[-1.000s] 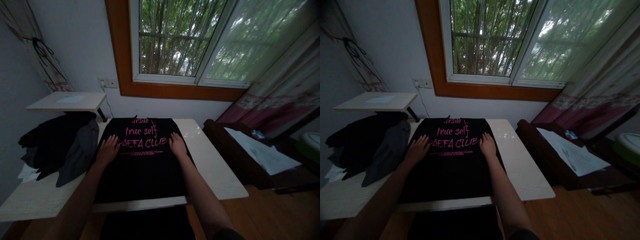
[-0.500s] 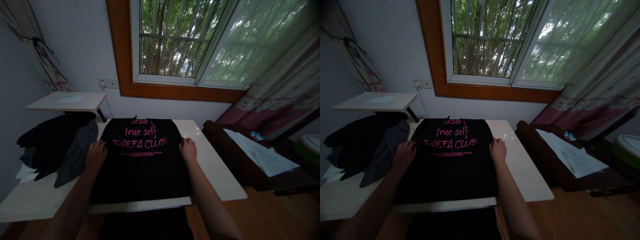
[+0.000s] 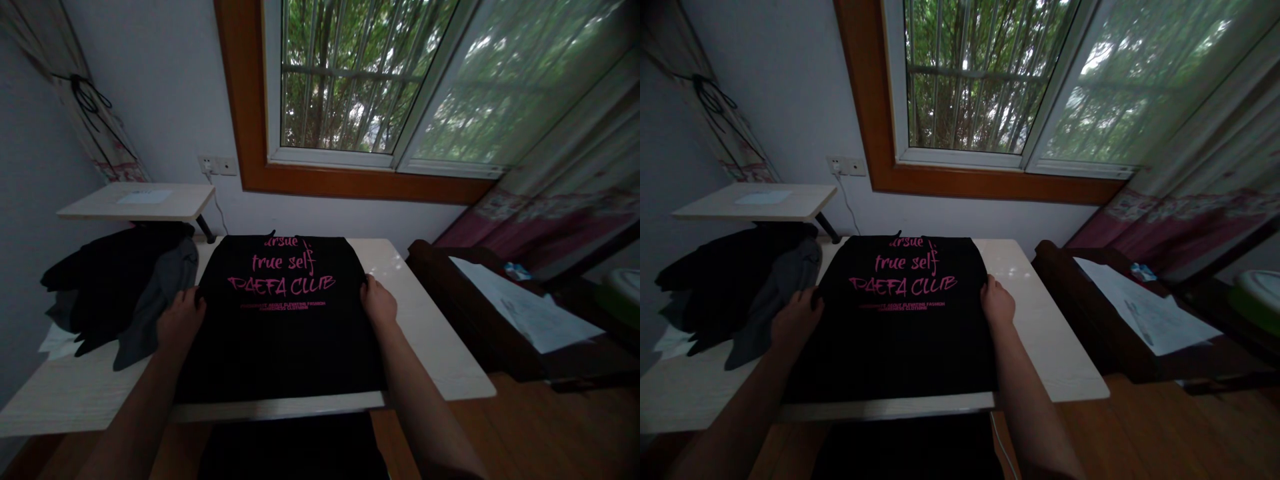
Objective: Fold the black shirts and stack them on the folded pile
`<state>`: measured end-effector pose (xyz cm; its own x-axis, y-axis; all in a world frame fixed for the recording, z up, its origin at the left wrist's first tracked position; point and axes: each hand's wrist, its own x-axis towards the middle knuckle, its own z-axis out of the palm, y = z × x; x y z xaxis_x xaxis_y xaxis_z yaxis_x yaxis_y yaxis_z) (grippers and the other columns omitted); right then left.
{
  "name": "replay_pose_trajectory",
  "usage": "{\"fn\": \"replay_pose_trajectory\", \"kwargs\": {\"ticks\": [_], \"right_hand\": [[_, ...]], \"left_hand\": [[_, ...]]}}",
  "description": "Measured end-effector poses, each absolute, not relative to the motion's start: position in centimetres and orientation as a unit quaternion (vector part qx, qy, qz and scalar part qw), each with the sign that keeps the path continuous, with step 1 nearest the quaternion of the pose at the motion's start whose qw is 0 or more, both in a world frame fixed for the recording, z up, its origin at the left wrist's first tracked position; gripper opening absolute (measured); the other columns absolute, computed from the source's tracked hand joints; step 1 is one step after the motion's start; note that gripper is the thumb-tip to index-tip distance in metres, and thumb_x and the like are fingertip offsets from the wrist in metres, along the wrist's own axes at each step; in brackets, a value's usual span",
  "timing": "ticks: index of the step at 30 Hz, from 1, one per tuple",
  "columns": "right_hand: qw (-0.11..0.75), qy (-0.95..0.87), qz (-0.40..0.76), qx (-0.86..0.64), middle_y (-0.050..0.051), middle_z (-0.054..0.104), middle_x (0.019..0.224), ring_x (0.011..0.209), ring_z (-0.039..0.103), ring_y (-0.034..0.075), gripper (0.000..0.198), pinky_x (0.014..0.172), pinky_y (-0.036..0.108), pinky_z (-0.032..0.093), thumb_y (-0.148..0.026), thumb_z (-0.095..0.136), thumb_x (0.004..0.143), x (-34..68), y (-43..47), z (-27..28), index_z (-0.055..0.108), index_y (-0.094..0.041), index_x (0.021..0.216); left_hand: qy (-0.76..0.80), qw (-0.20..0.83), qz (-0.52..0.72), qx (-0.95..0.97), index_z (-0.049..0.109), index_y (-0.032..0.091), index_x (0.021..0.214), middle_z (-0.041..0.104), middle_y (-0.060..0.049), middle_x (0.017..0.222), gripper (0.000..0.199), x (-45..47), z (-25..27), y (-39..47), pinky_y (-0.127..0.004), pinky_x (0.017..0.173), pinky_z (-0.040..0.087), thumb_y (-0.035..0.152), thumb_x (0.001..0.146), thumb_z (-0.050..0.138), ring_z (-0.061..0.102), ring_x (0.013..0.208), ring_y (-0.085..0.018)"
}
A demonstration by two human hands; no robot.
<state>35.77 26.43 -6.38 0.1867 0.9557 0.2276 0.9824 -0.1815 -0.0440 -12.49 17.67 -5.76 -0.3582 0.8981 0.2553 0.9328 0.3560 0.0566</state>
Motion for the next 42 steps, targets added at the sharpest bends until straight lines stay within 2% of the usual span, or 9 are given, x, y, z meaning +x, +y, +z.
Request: {"fn": "replay_pose_trajectory", "kwargs": {"ticks": [6,13,19,24,30,38,42], "right_hand": [[0.090,-0.635,-0.070,-0.764,0.014,0.070,0.115,0.089,0.071,0.025,0.043,0.073,0.033,0.050,-0.037,0.037,0.104,35.9,25.7,-6.1,0.047,-0.022,0.143],[0.076,-0.636,-0.065,-0.765,0.012,0.072,0.108,0.086,0.071,0.024,0.042,0.071,0.032,0.049,-0.038,0.035,0.105,36.1,25.0,-6.0,0.048,-0.023,0.142],[0.077,-0.646,-0.075,-0.755,0.012,0.071,0.110,0.086,0.071,0.024,0.042,0.070,0.031,0.049,-0.037,0.035,0.105,36.2,24.2,-6.1,0.049,-0.023,0.142],[0.065,-0.648,-0.064,-0.756,0.012,0.071,0.112,0.085,0.071,0.023,0.042,0.071,0.031,0.049,-0.035,0.034,0.105,36.2,23.8,-6.0,0.049,-0.024,0.143],[0.060,-0.648,-0.075,-0.755,0.013,0.070,0.113,0.083,0.072,0.023,0.043,0.070,0.031,0.050,-0.034,0.031,0.106,36.0,23.2,-5.8,0.050,-0.024,0.143],[0.037,-0.648,-0.059,-0.759,0.013,0.068,0.116,0.083,0.072,0.024,0.046,0.072,0.033,0.051,-0.034,0.025,0.107,36.1,22.4,-5.6,0.045,-0.024,0.146],[0.025,-0.641,-0.052,-0.765,0.014,0.067,0.116,0.085,0.072,0.024,0.046,0.073,0.034,0.051,-0.035,0.025,0.107,36.1,21.9,-5.4,0.044,-0.024,0.147]], "left_hand": [[-0.837,0.039,-0.059,-0.543,0.050,0.024,0.141,0.074,-0.014,0.096,0.050,-12.7,-5.4,17.7,-0.040,0.073,0.052,0.049,0.100,0.035,0.072,0.083,-0.031],[-0.842,0.031,-0.062,-0.535,0.049,0.025,0.143,0.075,-0.014,0.094,0.053,-12.7,-5.4,17.7,-0.041,0.074,0.052,0.053,0.100,0.032,0.072,0.083,-0.032],[-0.832,0.030,-0.070,-0.549,0.044,0.025,0.147,0.075,-0.015,0.105,0.054,-12.1,-5.0,17.3,-0.041,0.076,0.052,0.052,0.101,0.032,0.072,0.088,-0.032],[-0.827,0.042,-0.060,-0.558,0.043,0.025,0.148,0.076,-0.015,0.098,0.053,-11.9,-4.9,16.6,-0.040,0.073,0.053,0.048,0.102,0.031,0.073,0.082,-0.032],[-0.834,0.035,-0.071,-0.547,0.038,0.024,0.152,0.075,-0.015,0.106,0.057,-12.4,-5.1,15.9,-0.041,0.075,0.053,0.048,0.100,0.037,0.073,0.082,-0.030],[-0.838,0.062,-0.036,-0.541,0.036,0.019,0.154,0.073,-0.015,0.082,0.061,-12.0,-5.0,15.2,-0.040,0.069,0.051,0.050,0.101,0.032,0.071,0.072,-0.032],[-0.835,0.076,-0.027,-0.545,0.036,0.019,0.153,0.073,-0.014,0.079,0.061,-11.9,-4.9,14.8,-0.039,0.068,0.050,0.051,0.102,0.030,0.071,0.072,-0.033]]}}
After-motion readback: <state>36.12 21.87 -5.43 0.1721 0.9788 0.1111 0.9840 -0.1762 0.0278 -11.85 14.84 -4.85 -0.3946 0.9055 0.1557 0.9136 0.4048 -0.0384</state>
